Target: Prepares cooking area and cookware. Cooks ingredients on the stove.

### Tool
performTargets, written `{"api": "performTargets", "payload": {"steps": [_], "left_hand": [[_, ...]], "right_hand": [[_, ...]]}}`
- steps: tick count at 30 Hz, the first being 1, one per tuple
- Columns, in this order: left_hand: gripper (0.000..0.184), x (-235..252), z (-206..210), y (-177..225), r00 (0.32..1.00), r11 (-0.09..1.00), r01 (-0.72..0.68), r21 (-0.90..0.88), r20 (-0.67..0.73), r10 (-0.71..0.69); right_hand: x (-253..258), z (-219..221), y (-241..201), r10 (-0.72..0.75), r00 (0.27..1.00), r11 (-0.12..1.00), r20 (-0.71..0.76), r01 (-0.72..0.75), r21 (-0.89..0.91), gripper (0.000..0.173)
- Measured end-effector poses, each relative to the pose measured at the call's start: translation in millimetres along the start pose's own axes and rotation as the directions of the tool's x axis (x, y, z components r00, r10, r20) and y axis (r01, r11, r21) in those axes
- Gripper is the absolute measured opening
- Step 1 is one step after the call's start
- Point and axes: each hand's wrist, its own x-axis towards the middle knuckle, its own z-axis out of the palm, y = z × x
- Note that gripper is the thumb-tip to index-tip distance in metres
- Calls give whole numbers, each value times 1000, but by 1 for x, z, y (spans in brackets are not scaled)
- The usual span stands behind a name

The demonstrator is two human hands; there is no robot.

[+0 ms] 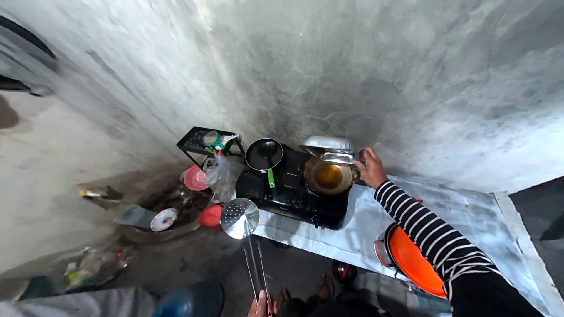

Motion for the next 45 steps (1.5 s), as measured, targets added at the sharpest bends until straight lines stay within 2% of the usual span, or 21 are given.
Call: {"api": "performTargets", "payload": {"steps": [7,10,14,19,30,35,41,45], "left_hand": [[38,1,8,12,1000,999,-27,37,7,27],[36,1,17,12,999,997,-21,73,33,18],[35,1,32,10,996,995,-26,97,90,17],[35,-2,38,7,996,991,-14,131,93,2],[36,2,44,9,1000,986,-4,168,21,0],[34,6,49,6,999,987,-5,161,36,0],[35,12,51,5,1000,972,24,234,-1,-24],[34,17,49,2,999,966,29,255,8,-32]], "right_hand": [[-20,26,36,-87,986,990,139,101,-100,20],[-25,33,43,-87,982,980,169,114,-162,22],[-34,48,57,-155,983,971,95,169,-168,22],[-34,58,78,-195,979,966,63,203,-160,21],[-28,48,101,-255,949,941,183,287,-178,22],[-25,42,101,-169,924,893,343,291,-343,23],[-13,46,84,-146,902,849,406,325,-417,24],[-7,41,71,10,868,843,496,259,-471,30]]}}
